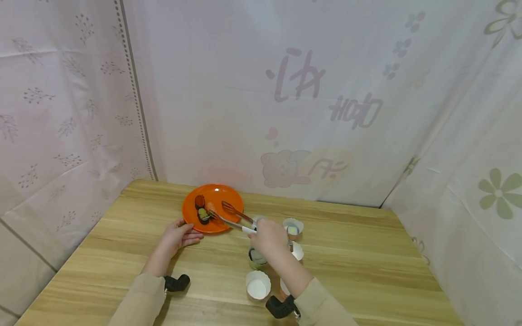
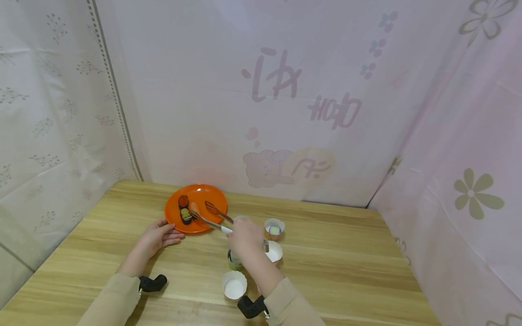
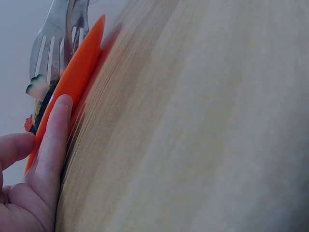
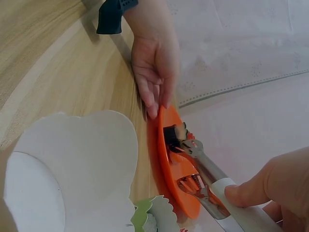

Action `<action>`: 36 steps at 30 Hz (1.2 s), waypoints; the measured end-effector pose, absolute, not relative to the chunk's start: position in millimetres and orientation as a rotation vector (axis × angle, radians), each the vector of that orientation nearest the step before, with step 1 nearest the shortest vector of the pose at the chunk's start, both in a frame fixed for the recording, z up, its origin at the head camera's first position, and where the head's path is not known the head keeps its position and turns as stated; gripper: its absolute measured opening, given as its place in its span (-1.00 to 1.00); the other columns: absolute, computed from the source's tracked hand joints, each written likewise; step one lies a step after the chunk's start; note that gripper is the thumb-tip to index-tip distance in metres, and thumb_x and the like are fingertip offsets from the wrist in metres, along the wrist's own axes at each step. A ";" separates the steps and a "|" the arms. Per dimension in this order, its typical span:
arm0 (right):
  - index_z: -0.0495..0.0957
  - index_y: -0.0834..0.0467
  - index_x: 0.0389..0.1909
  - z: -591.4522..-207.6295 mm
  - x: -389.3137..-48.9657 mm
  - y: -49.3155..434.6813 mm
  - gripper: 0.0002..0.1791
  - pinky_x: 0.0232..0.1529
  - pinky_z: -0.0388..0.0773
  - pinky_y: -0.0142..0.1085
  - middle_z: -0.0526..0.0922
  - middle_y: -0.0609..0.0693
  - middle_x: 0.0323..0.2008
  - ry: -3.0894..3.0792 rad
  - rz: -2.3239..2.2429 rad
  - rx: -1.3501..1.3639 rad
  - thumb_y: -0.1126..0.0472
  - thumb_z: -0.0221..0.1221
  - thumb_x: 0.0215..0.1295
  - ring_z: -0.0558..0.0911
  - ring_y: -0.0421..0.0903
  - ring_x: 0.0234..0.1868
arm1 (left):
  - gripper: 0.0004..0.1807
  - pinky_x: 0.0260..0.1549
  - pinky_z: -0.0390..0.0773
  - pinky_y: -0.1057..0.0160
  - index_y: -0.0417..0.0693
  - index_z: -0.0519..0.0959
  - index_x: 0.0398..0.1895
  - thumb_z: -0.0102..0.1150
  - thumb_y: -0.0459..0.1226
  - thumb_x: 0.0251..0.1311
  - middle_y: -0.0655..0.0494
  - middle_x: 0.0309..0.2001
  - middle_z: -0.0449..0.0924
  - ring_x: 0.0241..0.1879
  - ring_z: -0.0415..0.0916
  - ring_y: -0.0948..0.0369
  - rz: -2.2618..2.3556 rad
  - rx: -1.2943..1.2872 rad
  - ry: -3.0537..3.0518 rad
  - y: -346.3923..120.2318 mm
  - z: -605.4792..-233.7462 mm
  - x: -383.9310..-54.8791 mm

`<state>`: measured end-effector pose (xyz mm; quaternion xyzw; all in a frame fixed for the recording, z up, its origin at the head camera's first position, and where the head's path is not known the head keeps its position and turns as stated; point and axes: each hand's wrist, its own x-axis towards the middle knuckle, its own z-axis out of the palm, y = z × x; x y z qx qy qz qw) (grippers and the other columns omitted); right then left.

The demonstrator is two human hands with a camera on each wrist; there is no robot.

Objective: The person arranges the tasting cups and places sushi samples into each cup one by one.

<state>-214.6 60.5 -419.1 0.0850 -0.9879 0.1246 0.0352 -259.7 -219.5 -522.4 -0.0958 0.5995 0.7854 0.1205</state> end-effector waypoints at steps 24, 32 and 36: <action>0.52 0.12 -0.50 -423.3 -218.7 52.6 -0.67 -0.76 0.32 -0.30 0.41 -0.08 -0.66 -2.997 0.244 0.285 -0.03 0.36 0.12 0.38 -0.11 -0.71 | -0.53 -0.23 0.66 0.10 -0.38 0.07 0.35 -0.18 -0.37 0.47 -0.21 -0.30 0.63 -0.28 0.67 0.00 2.276 -0.288 1.792 -219.2 -526.4 -263.3; 0.57 0.13 -0.45 -424.1 -217.5 53.1 -0.69 -0.77 0.32 -0.34 0.41 -0.08 -0.65 -2.975 0.202 0.326 -0.03 0.36 0.13 0.37 -0.14 -0.72 | -0.53 -0.24 0.66 0.11 -0.39 0.07 0.35 -0.18 -0.38 0.47 -0.22 -0.30 0.63 -0.29 0.67 0.01 2.276 -0.288 1.788 -219.2 -525.7 -262.4; 0.59 0.13 -0.45 -424.8 -216.9 53.4 -0.71 -0.77 0.32 -0.35 0.41 -0.09 -0.64 -2.958 0.201 0.342 -0.01 0.36 0.13 0.36 -0.15 -0.72 | -0.52 -0.24 0.66 0.10 -0.40 0.06 0.34 -0.17 -0.37 0.47 -0.23 -0.30 0.63 -0.29 0.67 0.00 2.279 -0.281 1.783 -219.1 -525.3 -261.7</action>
